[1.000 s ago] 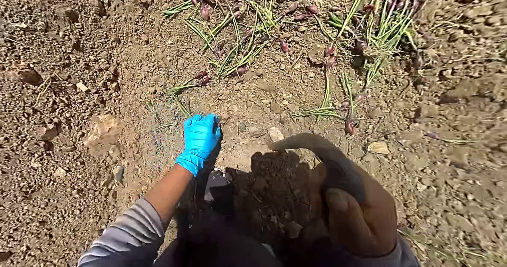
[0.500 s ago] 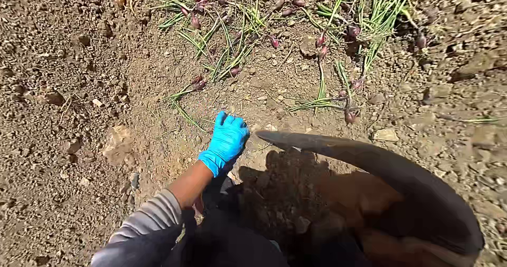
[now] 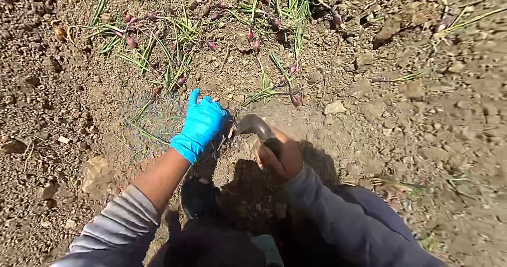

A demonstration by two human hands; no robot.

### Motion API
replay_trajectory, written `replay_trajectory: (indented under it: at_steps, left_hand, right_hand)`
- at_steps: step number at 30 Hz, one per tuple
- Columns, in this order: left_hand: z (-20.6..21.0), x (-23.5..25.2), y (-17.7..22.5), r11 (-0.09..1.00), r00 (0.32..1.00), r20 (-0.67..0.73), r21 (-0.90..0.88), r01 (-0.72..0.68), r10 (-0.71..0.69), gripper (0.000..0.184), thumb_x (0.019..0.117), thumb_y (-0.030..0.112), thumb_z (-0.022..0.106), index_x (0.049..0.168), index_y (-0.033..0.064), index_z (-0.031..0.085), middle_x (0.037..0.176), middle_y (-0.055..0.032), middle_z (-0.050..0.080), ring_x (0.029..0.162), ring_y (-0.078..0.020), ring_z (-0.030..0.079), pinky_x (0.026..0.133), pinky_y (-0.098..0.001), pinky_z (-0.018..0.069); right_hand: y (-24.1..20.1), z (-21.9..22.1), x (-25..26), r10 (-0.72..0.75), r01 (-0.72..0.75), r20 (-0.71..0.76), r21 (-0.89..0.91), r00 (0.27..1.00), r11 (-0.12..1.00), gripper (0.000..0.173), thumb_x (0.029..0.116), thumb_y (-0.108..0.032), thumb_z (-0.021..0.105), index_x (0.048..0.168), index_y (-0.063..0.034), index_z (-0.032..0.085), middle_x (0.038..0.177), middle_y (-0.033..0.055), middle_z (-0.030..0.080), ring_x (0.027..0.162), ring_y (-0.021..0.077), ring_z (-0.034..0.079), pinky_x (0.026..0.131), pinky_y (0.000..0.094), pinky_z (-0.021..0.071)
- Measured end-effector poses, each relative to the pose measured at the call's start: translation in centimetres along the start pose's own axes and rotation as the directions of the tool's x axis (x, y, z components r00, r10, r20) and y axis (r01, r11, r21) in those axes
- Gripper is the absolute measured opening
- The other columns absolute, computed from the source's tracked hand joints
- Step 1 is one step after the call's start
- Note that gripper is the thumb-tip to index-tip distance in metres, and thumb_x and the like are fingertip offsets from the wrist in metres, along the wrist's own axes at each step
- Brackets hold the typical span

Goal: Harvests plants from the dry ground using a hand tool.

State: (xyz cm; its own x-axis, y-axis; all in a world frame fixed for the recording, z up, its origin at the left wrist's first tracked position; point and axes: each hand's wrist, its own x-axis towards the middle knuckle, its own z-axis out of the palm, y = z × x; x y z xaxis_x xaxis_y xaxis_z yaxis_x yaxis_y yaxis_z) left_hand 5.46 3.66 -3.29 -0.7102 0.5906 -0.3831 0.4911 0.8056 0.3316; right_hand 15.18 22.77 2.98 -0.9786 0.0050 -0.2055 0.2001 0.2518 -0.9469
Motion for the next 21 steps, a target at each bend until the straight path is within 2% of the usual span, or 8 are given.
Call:
replay_trajectory:
  at_steps: [4,7,9,10,13,15,19,21]
  left_hand:
    - [5.6,1.0,3.1,0.984,0.977,0.123,-0.022,-0.174,0.176,0.011,0.0943,0.011,0.068,0.092,0.0071,0.078,0.100,-0.0120,0.076,0.111,-0.0367,0.067,0.120,-0.0699,0.0181]
    - [4.2,2.6,3.6,0.968,0.951,-0.197,-0.037,-0.250,0.238,0.007,0.0899,0.014,0.074,0.092,0.0101,0.079,0.100,-0.0131,0.074,0.103,-0.0382,0.068,0.111,-0.0710,0.0318]
    - [2.2,6.0,4.5,0.986,0.942,-0.313,-0.076,-0.150,0.119,0.022,0.0883,0.022,0.076,0.103,0.0070,0.077,0.105,-0.0188,0.074,0.106,-0.0428,0.068,0.107,-0.0695,0.0354]
    - [1.1,7.9,5.2,0.992,0.967,-0.247,-0.098,-0.081,0.055,0.033,0.0906,0.026,0.075,0.116,0.0058,0.074,0.112,-0.0210,0.073,0.113,-0.0447,0.066,0.109,-0.0698,0.0335]
    - [-1.0,12.9,7.2,0.993,0.998,0.052,-0.113,0.025,-0.020,0.043,0.0960,0.023,0.072,0.136,0.0094,0.066,0.116,-0.0194,0.074,0.117,-0.0422,0.066,0.116,-0.0687,0.0269]
    - [-2.5,14.2,7.5,0.994,0.989,0.141,-0.101,0.052,-0.038,0.034,0.0994,0.017,0.065,0.133,0.0115,0.067,0.112,-0.0150,0.077,0.114,-0.0364,0.070,0.118,-0.0659,0.0274]
    - [-7.4,15.4,3.8,0.926,0.943,-0.108,-0.250,0.282,-0.316,0.024,0.1022,0.021,0.062,0.119,0.0096,0.075,0.119,-0.0160,0.074,0.119,-0.0346,0.067,0.107,-0.0613,0.0430]
    - [-8.9,14.7,2.5,0.904,0.897,-0.248,-0.322,0.280,-0.366,0.026,0.1045,0.024,0.058,0.118,0.0101,0.075,0.121,-0.0145,0.071,0.120,-0.0285,0.064,0.106,-0.0510,0.0450]
  right_hand:
    - [-2.2,-5.6,-3.4,-0.112,0.128,-0.101,0.161,0.989,0.979,0.049,0.1009,-0.064,0.046,0.101,-0.0182,0.063,0.069,-0.0071,0.059,0.058,0.0002,0.059,0.051,0.0195,0.0518]
    - [-2.1,-10.2,-6.5,-0.105,0.126,-0.151,0.137,0.983,0.983,0.047,0.0996,-0.064,0.050,0.093,-0.0189,0.062,0.074,-0.0065,0.062,0.067,0.0015,0.062,0.061,0.0197,0.0530]
    - [0.0,-10.2,-6.5,-0.093,0.123,-0.224,0.122,0.970,0.985,0.048,0.1004,-0.067,0.043,0.108,-0.0252,0.066,0.067,-0.0097,0.060,0.057,-0.0005,0.057,0.052,0.0190,0.0503]
    - [0.1,-10.1,-6.0,-0.077,0.112,-0.252,0.129,0.965,0.985,0.048,0.1010,-0.067,0.041,0.116,-0.0282,0.066,0.065,-0.0110,0.058,0.053,-0.0011,0.055,0.048,0.0192,0.0487]
    - [-2.7,-11.0,-6.2,-0.085,0.144,-0.298,0.182,0.951,0.973,0.041,0.0998,-0.064,0.048,0.108,-0.0283,0.066,0.077,-0.0147,0.064,0.065,-0.0041,0.060,0.055,0.0150,0.0510]
    - [-2.7,-12.2,-7.9,-0.133,0.200,-0.268,0.241,0.954,0.950,0.040,0.0987,-0.063,0.052,0.103,-0.0245,0.064,0.087,-0.0109,0.067,0.078,0.0001,0.064,0.067,0.0174,0.0519]
    - [1.8,-11.5,-6.7,-0.109,0.075,-0.293,-0.126,0.950,0.989,0.057,0.1010,-0.067,0.042,0.101,-0.0126,0.062,0.062,-0.0031,0.056,0.050,0.0036,0.056,0.045,0.0254,0.0498]
    - [1.0,-11.5,-6.2,-0.062,0.025,-0.280,-0.133,0.958,0.991,0.059,0.1017,-0.065,0.042,0.106,-0.0107,0.063,0.062,-0.0023,0.055,0.049,0.0046,0.054,0.044,0.0273,0.0496]
